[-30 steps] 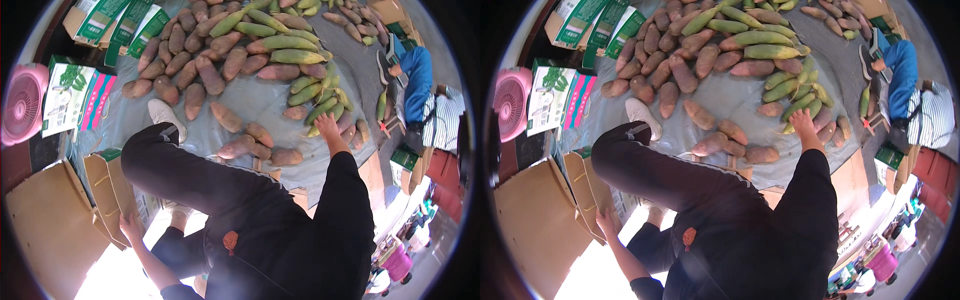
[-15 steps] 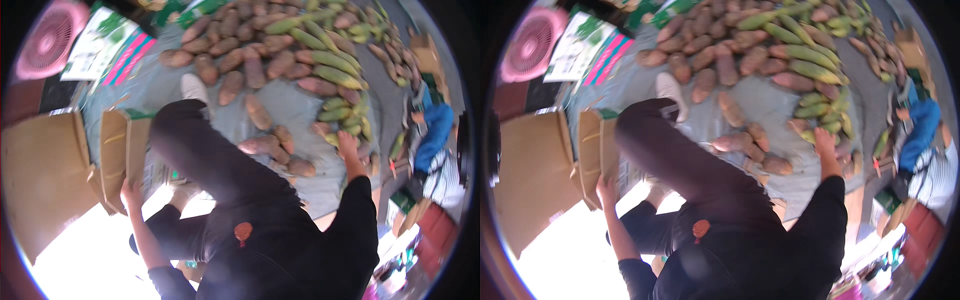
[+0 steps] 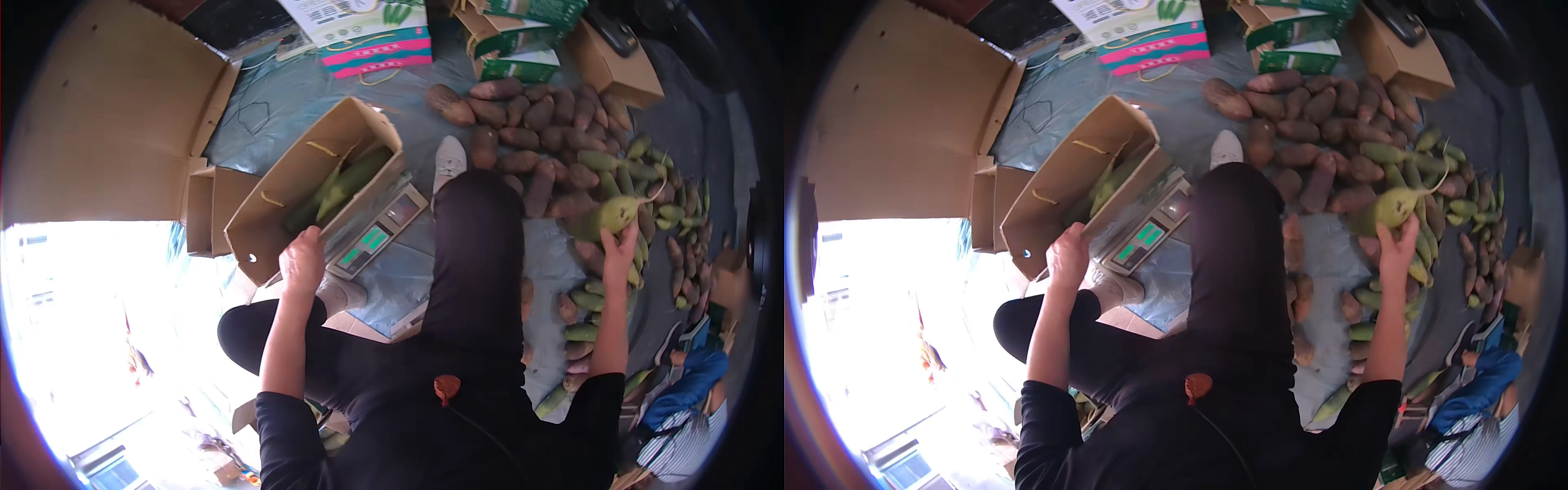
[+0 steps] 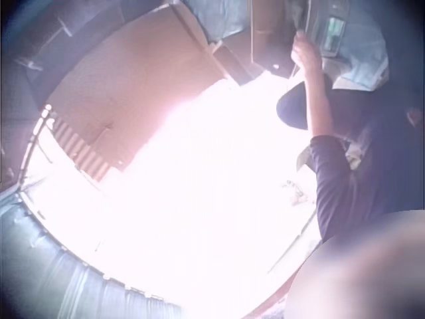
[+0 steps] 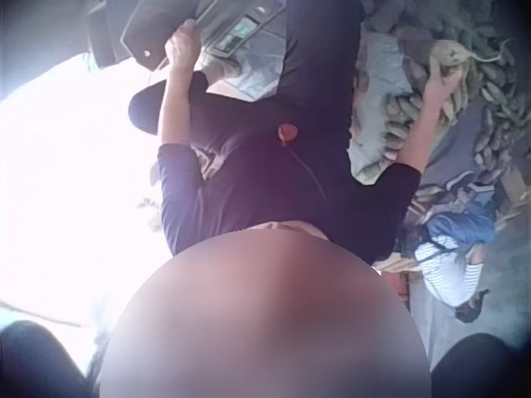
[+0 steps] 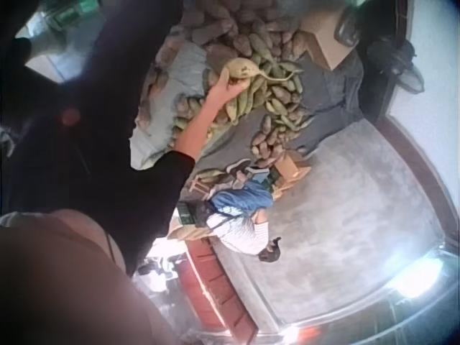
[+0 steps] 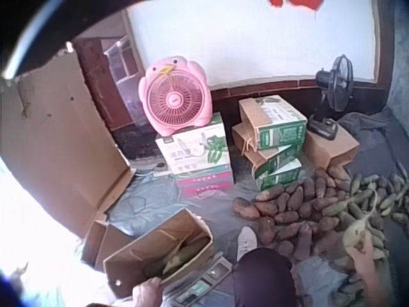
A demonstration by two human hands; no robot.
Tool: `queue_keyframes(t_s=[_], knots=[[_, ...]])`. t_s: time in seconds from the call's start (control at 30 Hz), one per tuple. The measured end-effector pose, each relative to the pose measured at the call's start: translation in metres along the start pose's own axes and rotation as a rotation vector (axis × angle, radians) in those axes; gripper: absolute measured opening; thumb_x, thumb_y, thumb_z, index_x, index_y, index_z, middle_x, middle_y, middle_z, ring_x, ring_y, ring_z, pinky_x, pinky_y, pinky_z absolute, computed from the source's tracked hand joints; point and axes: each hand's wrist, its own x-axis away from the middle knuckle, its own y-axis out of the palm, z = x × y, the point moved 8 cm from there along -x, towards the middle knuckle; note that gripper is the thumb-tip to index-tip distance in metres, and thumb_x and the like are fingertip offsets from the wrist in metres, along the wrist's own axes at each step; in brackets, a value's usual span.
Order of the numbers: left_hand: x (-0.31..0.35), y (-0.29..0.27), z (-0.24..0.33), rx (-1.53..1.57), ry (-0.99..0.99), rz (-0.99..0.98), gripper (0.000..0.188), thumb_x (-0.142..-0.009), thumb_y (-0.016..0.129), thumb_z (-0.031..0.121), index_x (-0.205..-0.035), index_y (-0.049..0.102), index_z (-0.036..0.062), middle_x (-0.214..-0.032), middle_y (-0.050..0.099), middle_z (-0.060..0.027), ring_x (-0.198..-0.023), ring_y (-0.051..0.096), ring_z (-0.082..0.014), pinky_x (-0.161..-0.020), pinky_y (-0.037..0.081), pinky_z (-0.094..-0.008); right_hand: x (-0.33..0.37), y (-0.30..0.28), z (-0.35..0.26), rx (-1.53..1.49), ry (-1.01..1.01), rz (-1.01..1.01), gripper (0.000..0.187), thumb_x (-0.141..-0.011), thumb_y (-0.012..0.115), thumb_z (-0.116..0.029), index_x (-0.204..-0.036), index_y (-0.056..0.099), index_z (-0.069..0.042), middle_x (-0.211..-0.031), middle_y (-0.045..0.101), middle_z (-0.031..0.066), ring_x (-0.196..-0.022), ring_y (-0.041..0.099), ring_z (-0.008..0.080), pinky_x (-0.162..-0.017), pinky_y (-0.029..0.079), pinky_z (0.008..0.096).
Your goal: Sort and weigh produce items, placing them into cardboard boxes for shipping.
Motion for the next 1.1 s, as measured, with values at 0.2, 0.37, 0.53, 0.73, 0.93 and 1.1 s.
queue_keyframes(t_s=[0.2, 0.37, 0.53, 0.73, 0.93, 1.1], knots=[[0.005, 0.001, -0.001, -0.005, 0.033, 0.013, 0.008, -0.076, 0.053, 0.006, -0.083, 0.05, 0.0084, -0.08, 0.059, -0.0101, -0.078, 0.062, -0.0283, -0.064, 0.051, -0.0394, -0.057, 0.149, -0.198, -0.275, -0.303, -0.346, 0.053, -0.081, 0.056, 0.006, -0.129, 0.034, 0.0, -0.123, 0.047, 0.0092, -0.116, 0.047, 0.0194, -0.099, 0.037, 0.034], [0.01, 0.006, -0.003, -0.041, 0.069, 0.02, 0.009, -0.073, 0.052, 0.006, -0.08, 0.046, 0.0085, -0.078, 0.057, -0.0074, -0.077, 0.062, -0.0245, -0.063, 0.052, -0.0352, -0.026, 0.287, -0.288, -0.304, -0.484, -0.704, 0.055, -0.074, 0.067, 0.002, -0.122, 0.042, -0.002, -0.112, 0.053, 0.0064, -0.105, 0.054, 0.0161, -0.09, 0.044, 0.0323], [0.005, 0.001, 0.006, -0.062, 0.106, -0.001, 0.009, -0.075, 0.051, 0.006, -0.081, 0.046, 0.0083, -0.079, 0.057, -0.0074, -0.077, 0.062, -0.0239, -0.064, 0.052, -0.0342, 0.016, 0.382, -0.299, 0.027, -0.794, -0.886, 0.052, -0.068, 0.07, -0.002, -0.115, 0.049, -0.003, -0.109, 0.055, 0.0114, -0.102, 0.055, 0.0247, -0.089, 0.043, 0.0335], [0.002, 0.018, -0.009, -0.222, 0.082, -0.032, 0.003, -0.084, 0.05, 0.012, -0.085, 0.047, 0.0105, -0.08, 0.059, -0.0067, -0.07, 0.064, -0.0244, -0.056, 0.052, -0.036, 0.064, 0.46, -0.226, 0.734, -0.97, -1.076, 0.045, -0.068, 0.073, -0.023, -0.107, 0.053, -0.016, -0.105, 0.058, 0.005, -0.103, 0.054, 0.0258, -0.078, 0.041, 0.0437], [0.0, -0.002, 0.003, -0.024, 0.11, -0.004, 0.012, -0.081, 0.057, 0.01, -0.09, 0.049, 0.0065, -0.08, 0.06, -0.0169, -0.072, 0.06, -0.0379, -0.059, 0.047, -0.0466, 0.016, 0.38, -0.265, 0.608, -0.799, -0.869, 0.056, -0.07, 0.072, -0.033, -0.119, 0.051, -0.017, -0.1, 0.061, 0.0072, -0.093, 0.06, 0.028, -0.077, 0.046, 0.0449], [-0.002, 0.0, -0.001, -0.008, 0.143, 0.007, 0.016, -0.079, 0.058, 0.009, -0.092, 0.05, 0.0037, -0.082, 0.06, -0.0201, -0.075, 0.059, -0.0402, -0.063, 0.046, -0.047, -0.064, 0.214, -0.196, 0.387, -0.516, -0.436, 0.037, -0.075, 0.067, -0.025, -0.109, 0.058, -0.012, -0.1, 0.065, 0.0081, -0.093, 0.062, 0.0246, -0.076, 0.049, 0.0366]])
